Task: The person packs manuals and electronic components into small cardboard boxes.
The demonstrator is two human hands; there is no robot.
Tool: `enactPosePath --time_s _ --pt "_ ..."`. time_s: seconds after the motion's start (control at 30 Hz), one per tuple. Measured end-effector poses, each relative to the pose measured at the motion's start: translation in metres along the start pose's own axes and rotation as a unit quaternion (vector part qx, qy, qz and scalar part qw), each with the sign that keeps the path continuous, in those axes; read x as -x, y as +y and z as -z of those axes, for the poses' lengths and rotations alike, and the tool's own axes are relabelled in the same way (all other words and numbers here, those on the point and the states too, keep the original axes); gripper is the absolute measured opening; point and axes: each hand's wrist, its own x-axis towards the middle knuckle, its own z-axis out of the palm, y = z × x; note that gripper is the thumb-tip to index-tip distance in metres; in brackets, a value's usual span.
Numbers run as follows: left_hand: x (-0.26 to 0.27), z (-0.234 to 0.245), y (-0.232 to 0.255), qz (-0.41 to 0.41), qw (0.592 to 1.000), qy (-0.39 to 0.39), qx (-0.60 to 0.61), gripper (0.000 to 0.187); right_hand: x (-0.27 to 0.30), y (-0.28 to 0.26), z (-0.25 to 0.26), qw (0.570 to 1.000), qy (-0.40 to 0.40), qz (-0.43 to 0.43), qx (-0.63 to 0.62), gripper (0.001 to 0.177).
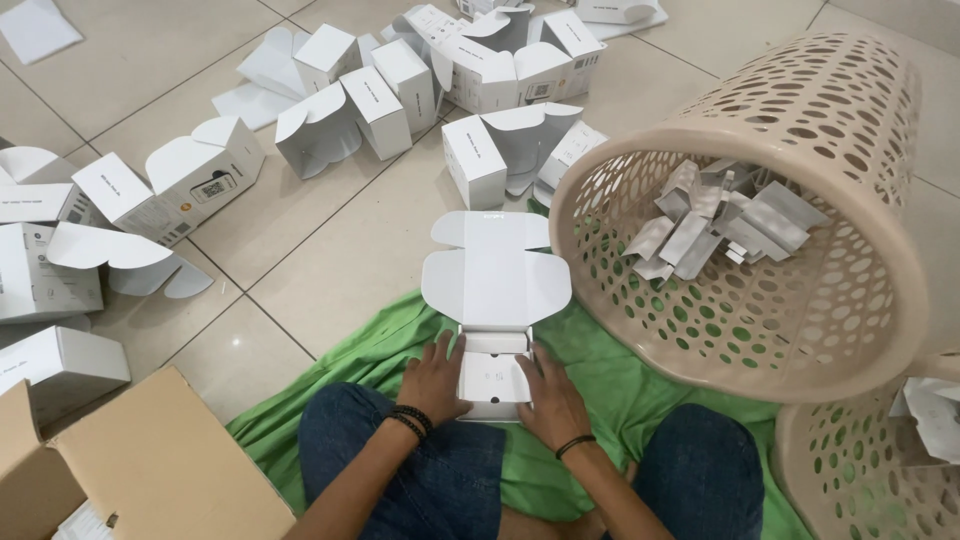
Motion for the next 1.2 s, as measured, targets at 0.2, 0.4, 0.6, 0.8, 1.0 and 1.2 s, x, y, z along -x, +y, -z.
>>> enactPosePath --time_s 0.2,0.4,0.6,0.8,1.0,1.2 --pt "0.003 -0.012 0.007 -0.011 0.996 0.091 -0.003 0.115 0.008 0.0 -0.008 0.999 0.034 -0.028 0.004 0.058" --pt "-0.004 0.009 0.017 -0.039 0.994 0.068 -0.073 0.118 0.005 0.0 -0.002 0.999 0.026 0.02 0.024 0.056" --pt "-0.026 0.021 0.019 -0.06 0.99 -0.026 -0.129 0.134 0.009 0.001 -0.007 0.995 -0.001 0.061 0.074 0.044" --pt "-0.032 0.021 0.019 -0.068 0.986 -0.056 -0.142 0.14 0.006 0.0 -0.01 0.993 0.045 0.088 0.072 0.031" --pt "-0.045 0.003 0.015 -0.077 0.987 -0.029 -0.138 0.115 0.0 -0.001 -0.018 0.987 0.103 0.095 0.081 0.024" --pt "-0.027 0.005 0.022 -0.059 0.994 0.02 -0.092 0.105 0.0 -0.007 -0.013 0.988 0.105 0.085 0.079 0.025"
